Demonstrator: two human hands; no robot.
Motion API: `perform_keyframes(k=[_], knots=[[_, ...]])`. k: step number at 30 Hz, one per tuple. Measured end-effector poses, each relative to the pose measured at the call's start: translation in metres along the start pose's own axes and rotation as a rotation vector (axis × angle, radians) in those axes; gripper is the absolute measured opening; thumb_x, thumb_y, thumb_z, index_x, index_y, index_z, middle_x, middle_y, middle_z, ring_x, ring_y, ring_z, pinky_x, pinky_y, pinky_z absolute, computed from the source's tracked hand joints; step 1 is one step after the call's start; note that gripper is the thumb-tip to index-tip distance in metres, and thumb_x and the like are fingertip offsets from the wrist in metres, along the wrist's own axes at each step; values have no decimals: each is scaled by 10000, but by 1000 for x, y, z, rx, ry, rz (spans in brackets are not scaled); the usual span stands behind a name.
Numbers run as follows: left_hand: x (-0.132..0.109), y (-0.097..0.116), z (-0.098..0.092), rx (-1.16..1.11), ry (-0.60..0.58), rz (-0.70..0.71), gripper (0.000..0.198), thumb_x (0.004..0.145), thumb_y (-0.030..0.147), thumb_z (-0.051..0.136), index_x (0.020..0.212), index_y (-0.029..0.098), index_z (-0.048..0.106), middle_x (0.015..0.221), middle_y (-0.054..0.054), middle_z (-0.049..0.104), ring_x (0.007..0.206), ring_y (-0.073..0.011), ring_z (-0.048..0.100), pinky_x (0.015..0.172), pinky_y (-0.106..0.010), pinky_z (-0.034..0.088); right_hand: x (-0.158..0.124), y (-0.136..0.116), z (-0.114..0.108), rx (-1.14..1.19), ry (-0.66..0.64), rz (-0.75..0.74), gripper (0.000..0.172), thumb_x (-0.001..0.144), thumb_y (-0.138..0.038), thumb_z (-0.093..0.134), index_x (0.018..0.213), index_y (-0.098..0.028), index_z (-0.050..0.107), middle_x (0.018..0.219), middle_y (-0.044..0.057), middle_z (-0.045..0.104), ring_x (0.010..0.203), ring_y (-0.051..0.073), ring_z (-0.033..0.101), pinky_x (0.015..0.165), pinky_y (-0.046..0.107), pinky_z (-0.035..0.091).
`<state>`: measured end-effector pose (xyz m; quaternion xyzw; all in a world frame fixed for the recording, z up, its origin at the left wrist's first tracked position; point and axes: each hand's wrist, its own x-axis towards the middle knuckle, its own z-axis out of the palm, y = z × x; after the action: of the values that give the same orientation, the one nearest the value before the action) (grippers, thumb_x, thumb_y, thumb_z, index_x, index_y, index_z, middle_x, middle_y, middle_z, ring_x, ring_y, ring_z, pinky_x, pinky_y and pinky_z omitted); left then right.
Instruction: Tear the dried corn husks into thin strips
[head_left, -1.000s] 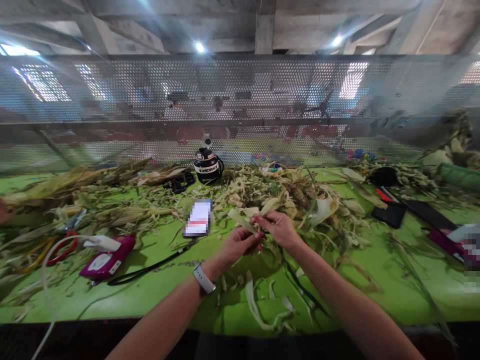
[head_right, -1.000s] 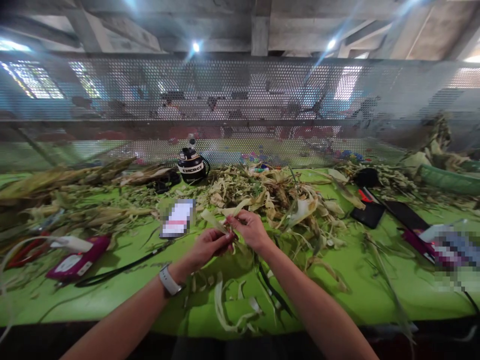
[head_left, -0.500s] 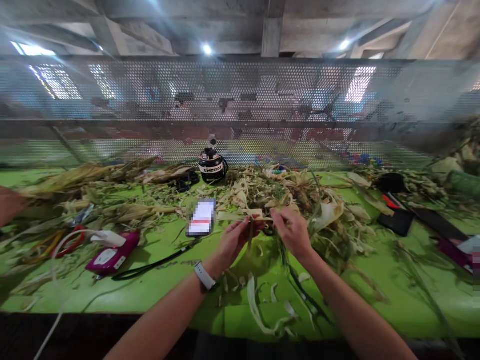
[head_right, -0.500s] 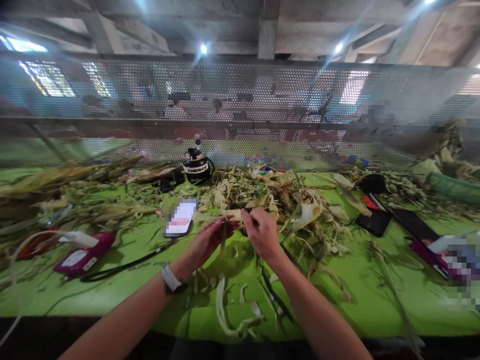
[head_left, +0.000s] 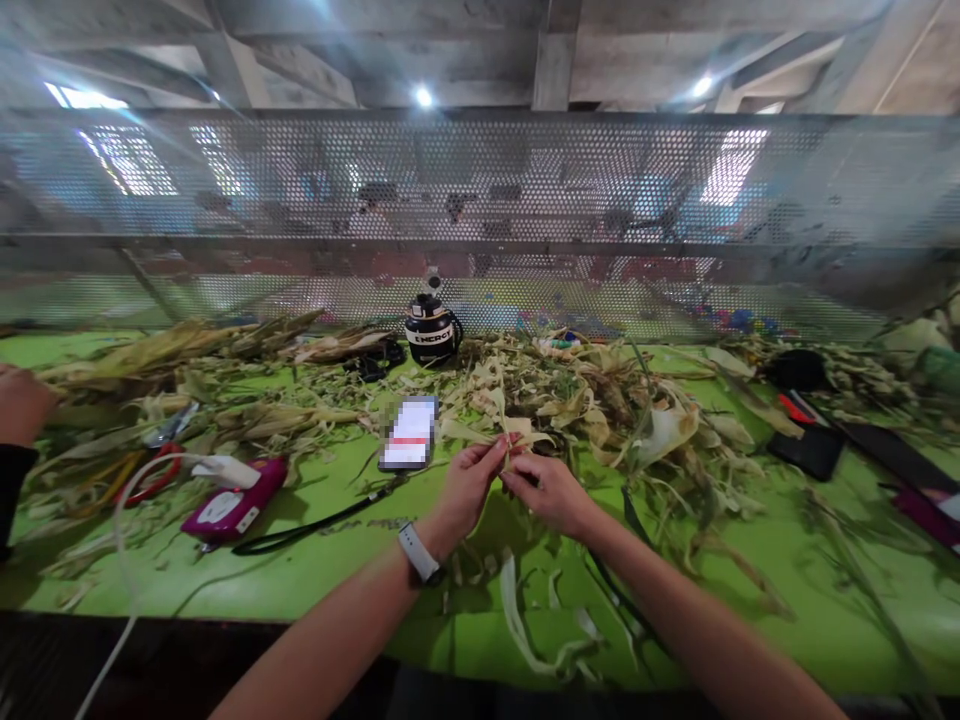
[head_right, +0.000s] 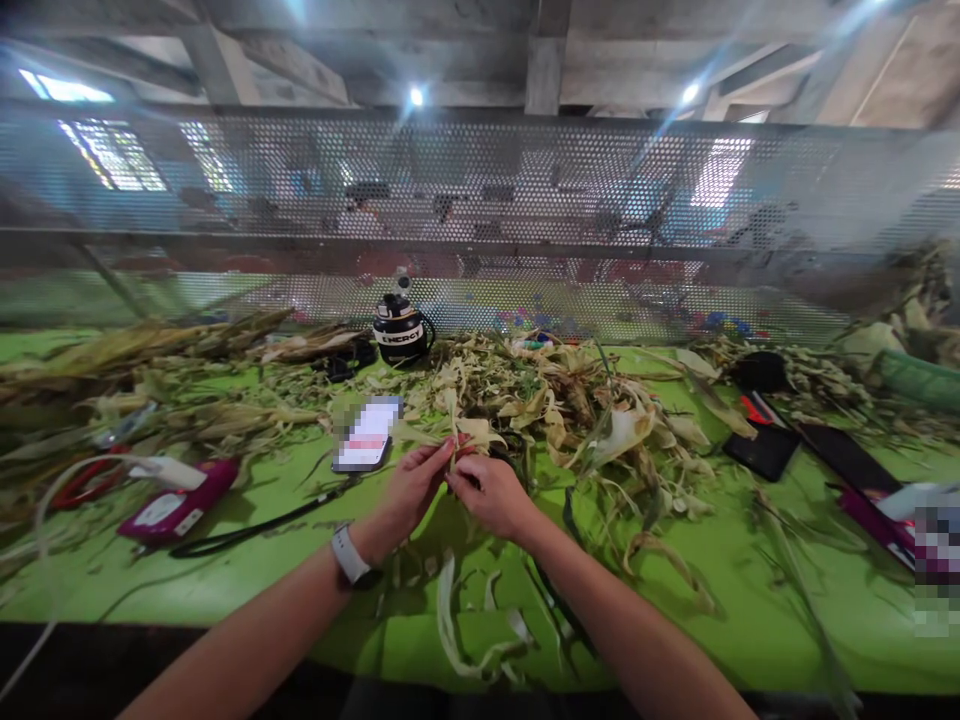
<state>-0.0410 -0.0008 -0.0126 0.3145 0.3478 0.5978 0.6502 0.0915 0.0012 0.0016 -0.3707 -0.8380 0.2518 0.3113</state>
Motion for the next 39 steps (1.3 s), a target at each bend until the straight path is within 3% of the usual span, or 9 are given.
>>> perform_keyframes(k=[5,11,16,19,23,24,27,32,39], knots=[[-2,6,1,-52,0,-81,253,560,289,795,737,128,713,753,-59,723,697,-143,634,658,-230,465,-1,0,-2,57,-2,86,267,824,-251,453,566,-185,429,559,-38,416,549,100,391,530,211,310],[0,10,-2,-13,32,-53,264,579,277,791,781,134,701,741,-48,714,727,-152,645,640,-220,468,-3,-2,4,90,-53,137,248,885,-264,413,658,-190,482,598,-16,551,555,106,489,552,211,361],[3,12,-3,-116,90,-10,238,592,271,788,775,155,689,729,-14,694,701,-115,636,684,-213,485,-7,-3,11,-161,-93,90,238,916,-254,387,736,-189,528,596,-10,567,538,113,503,543,216,334],[0,15,-1,-94,54,-39,292,609,288,779,849,151,684,678,4,655,637,-92,608,632,-199,484,-9,-5,2,-289,26,1,274,906,-335,431,714,-187,561,643,11,586,578,125,508,561,229,332],[-5,16,1,28,-35,-89,373,634,354,754,938,154,674,641,17,606,586,-83,565,531,-181,458,-9,-6,-20,-365,427,-7,237,895,-358,455,824,-181,596,811,72,620,811,191,539,744,292,376],[-6,16,2,56,-48,-96,368,639,370,747,929,156,673,642,14,603,576,-85,559,491,-174,437,-8,-5,-24,-381,460,3,229,901,-350,444,863,-184,598,851,79,624,848,202,535,770,307,374],[-10,16,4,99,-65,-104,303,652,389,728,848,168,662,645,-6,607,526,-91,534,395,-173,350,-5,0,-25,-433,370,43,235,908,-345,438,907,-177,602,874,82,635,845,212,540,766,325,364],[-12,15,6,177,-50,-96,287,627,386,738,797,188,620,656,-6,621,523,-98,536,412,-181,320,-3,3,-16,-421,198,5,240,914,-281,451,763,-172,603,739,45,621,730,168,538,711,293,341],[-8,3,6,326,38,76,361,612,455,734,750,153,591,552,49,532,471,-61,432,436,-177,282,-5,-3,-6,-648,169,-256,222,902,-204,441,750,-164,598,741,63,591,739,186,476,707,324,303]])
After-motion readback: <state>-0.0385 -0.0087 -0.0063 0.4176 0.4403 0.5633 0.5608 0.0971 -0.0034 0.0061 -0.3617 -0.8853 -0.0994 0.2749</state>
